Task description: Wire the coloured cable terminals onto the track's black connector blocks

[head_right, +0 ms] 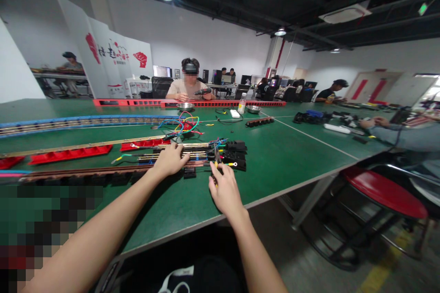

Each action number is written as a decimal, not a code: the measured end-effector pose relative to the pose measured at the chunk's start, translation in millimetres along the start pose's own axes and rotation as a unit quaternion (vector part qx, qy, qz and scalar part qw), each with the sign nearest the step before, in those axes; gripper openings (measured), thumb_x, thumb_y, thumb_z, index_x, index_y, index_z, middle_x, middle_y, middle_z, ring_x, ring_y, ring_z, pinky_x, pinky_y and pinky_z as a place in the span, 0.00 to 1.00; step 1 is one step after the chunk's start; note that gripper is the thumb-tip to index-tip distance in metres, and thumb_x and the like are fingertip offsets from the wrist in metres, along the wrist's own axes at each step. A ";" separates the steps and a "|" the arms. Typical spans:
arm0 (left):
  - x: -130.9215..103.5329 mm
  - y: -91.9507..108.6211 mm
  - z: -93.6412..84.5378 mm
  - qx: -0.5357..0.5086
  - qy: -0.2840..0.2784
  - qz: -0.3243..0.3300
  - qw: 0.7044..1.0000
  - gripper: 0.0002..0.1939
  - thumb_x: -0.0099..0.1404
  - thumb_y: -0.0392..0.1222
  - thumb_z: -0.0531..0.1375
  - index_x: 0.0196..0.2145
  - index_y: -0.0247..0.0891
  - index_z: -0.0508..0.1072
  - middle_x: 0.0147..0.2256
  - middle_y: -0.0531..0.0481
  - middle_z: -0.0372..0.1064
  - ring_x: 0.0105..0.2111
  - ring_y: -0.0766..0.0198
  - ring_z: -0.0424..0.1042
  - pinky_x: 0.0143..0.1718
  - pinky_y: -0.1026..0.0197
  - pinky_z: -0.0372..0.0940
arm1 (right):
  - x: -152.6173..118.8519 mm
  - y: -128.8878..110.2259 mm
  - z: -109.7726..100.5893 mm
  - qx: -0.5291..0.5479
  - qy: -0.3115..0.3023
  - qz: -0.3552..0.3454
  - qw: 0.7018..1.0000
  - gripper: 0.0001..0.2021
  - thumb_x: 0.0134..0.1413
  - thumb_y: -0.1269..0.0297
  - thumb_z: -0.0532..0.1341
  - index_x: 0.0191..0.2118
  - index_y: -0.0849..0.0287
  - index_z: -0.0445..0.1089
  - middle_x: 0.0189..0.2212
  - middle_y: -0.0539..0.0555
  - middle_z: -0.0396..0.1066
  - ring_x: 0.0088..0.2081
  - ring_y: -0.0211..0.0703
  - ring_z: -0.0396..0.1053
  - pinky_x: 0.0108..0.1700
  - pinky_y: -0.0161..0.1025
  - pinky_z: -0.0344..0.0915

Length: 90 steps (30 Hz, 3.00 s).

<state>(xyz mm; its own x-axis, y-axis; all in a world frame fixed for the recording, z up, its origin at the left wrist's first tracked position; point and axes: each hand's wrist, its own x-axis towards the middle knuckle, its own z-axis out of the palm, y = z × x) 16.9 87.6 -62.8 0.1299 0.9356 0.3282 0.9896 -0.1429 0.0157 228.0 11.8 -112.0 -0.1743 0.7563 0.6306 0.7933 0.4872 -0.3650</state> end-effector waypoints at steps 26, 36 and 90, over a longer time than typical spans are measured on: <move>0.9 0.4 -0.1 -0.001 -0.007 0.000 1.000 0.28 0.68 0.55 0.44 0.53 0.31 0.68 0.52 0.33 0.65 0.53 0.45 0.65 0.48 0.49 0.62 | 5.5 14.9 -3.5 0.324 0.041 0.197 0.924 0.21 0.58 0.51 0.58 0.52 0.57 0.70 0.42 0.58 0.75 0.41 0.48 0.73 0.37 0.41 0.72; -0.2 0.6 -1.2 -0.003 -0.005 0.002 1.000 0.28 0.68 0.55 0.44 0.53 0.31 0.68 0.52 0.33 0.65 0.52 0.45 0.65 0.48 0.49 0.63 | 9.3 6.6 -9.5 0.472 0.063 0.261 0.840 0.23 0.53 0.46 0.62 0.49 0.56 0.68 0.36 0.54 0.73 0.40 0.45 0.73 0.32 0.37 0.72; -1.0 1.4 -3.6 -0.010 -0.016 -0.006 1.000 0.28 0.68 0.55 0.45 0.53 0.33 0.69 0.53 0.34 0.65 0.54 0.46 0.63 0.50 0.49 0.62 | 73.2 17.9 -13.6 0.439 0.020 0.323 0.838 0.22 0.55 0.46 0.54 0.48 0.55 0.66 0.34 0.52 0.72 0.20 0.31 0.63 0.13 0.25 0.50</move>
<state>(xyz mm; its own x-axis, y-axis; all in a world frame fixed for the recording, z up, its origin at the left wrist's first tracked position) 17.9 85.4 -59.7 0.1198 0.9469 0.2984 0.9897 -0.1375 0.0390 237.4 70.0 -63.0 0.1604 0.9793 0.1231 -0.0232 0.1284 -0.9914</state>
